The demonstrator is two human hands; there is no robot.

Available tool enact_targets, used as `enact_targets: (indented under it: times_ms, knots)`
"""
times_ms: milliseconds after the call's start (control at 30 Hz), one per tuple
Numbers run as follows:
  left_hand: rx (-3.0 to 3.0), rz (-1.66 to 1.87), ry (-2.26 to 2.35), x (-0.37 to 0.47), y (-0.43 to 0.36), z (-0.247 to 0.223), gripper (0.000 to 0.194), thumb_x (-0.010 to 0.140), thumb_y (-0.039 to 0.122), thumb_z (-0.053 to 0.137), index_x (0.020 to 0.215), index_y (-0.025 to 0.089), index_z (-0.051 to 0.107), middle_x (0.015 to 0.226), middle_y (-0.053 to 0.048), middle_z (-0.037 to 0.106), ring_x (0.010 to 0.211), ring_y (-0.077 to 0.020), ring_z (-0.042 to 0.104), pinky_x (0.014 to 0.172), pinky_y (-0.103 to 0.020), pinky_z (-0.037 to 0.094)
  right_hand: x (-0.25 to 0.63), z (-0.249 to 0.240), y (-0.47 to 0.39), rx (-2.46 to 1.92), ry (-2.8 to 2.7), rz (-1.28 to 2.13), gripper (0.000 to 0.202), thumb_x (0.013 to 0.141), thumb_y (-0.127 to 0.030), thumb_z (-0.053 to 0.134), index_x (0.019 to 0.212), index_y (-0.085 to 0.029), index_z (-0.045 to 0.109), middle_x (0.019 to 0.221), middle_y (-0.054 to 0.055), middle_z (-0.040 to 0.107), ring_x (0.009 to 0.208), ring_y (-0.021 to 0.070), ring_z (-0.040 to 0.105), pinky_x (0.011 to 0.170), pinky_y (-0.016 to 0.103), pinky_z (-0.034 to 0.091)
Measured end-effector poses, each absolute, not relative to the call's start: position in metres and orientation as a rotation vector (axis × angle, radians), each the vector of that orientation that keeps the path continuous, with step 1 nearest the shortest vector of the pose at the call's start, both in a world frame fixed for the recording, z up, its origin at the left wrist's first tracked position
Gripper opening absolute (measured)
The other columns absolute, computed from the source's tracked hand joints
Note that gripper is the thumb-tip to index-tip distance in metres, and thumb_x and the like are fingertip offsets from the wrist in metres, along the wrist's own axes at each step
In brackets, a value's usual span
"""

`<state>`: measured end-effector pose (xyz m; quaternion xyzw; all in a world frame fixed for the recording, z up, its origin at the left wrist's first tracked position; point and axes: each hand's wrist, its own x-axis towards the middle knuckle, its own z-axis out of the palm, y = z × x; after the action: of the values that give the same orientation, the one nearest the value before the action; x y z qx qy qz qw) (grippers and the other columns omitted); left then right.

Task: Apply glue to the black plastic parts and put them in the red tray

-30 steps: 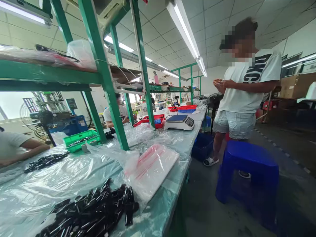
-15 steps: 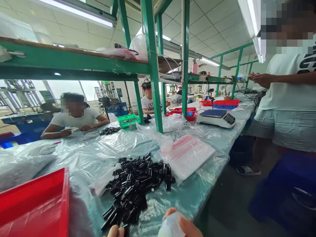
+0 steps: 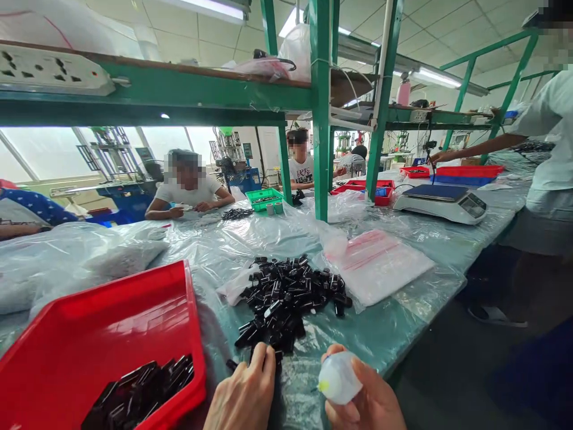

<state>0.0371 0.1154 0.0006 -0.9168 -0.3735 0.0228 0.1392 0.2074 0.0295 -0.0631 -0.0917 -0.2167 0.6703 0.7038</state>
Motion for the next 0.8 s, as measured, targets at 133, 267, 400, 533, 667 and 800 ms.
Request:
enact_targets:
  times_ms: [133, 267, 400, 533, 667, 800]
  knots:
    - [-2.76, 0.035, -1.075, 0.05, 0.106, 0.011, 0.044, 0.076, -0.013, 0.037, 0.097, 0.008, 0.069, 0.102, -0.015, 0.068, 0.078, -0.028, 0.07, 0.061, -0.041, 0.061, 0.206, -0.056, 0.021, -0.234, -0.429, 1.485, 0.024, 0.094, -0.036, 0.057, 0.105, -0.015, 0.058, 0.084, 0.0, 0.061, 0.053, 0.0083, 0.054, 0.048, 0.023, 0.048]
    - [-2.84, -0.047, -1.099, 0.047, 0.096, 0.014, 0.031, 0.082, -0.005, 0.044, 0.093, 0.014, 0.066, 0.097, -0.009, 0.067, 0.082, -0.0259, 0.069, 0.065, -0.037, 0.06, 0.208, -0.049, 0.013, -0.303, -0.354, 1.462, 0.023, 0.092, -0.034, 0.059, 0.103, -0.014, 0.059, 0.089, 0.001, 0.062, 0.052, 0.0071, 0.052, 0.048, 0.022, 0.047]
    - [-2.935, -0.392, -1.19, 0.029, 0.083, 0.008, 0.018, 0.091, 0.009, 0.047, 0.097, 0.017, 0.062, 0.094, -0.006, 0.069, 0.079, -0.0186, 0.069, 0.069, -0.028, 0.058, 0.207, -0.041, 0.009, -0.415, -0.302, 1.431, 0.026, 0.087, -0.036, 0.066, 0.099, -0.014, 0.061, 0.086, 0.001, 0.063, 0.05, 0.0061, 0.049, 0.047, 0.021, 0.043]
    - [-3.126, -1.19, -1.12, 0.012, 0.068, -0.004, 0.018, 0.087, 0.01, 0.054, 0.1, 0.018, 0.063, 0.085, -0.004, 0.071, 0.067, -0.0136, 0.067, 0.062, -0.02, 0.054, 0.2, -0.032, 0.009, -0.541, -0.275, 1.387, 0.035, 0.074, -0.039, 0.078, 0.094, -0.014, 0.065, 0.084, 0.003, 0.064, 0.046, 0.0038, 0.042, 0.045, 0.02, 0.037]
    - [-3.181, -1.624, -1.288, 0.007, 0.052, -0.019, 0.018, 0.083, 0.009, 0.059, 0.097, 0.017, 0.068, 0.074, -0.003, 0.07, 0.054, -0.0111, 0.062, 0.05, -0.017, 0.051, 0.197, -0.03, 0.009, -0.659, -0.283, 1.367, 0.038, 0.067, -0.044, 0.081, 0.091, -0.017, 0.068, 0.079, 0.004, 0.064, 0.045, 0.0039, 0.039, 0.045, 0.02, 0.036]
    - [-3.121, -2.021, -1.497, 0.01, 0.036, -0.029, 0.023, 0.077, 0.005, 0.062, 0.092, 0.018, 0.072, 0.076, -0.004, 0.07, 0.051, -0.0091, 0.059, 0.043, -0.014, 0.05, 0.204, -0.032, 0.004, -0.766, -0.342, 1.365, 0.041, 0.062, -0.048, 0.081, 0.089, -0.02, 0.069, 0.078, 0.005, 0.063, 0.045, 0.0057, 0.039, 0.046, 0.023, 0.041]
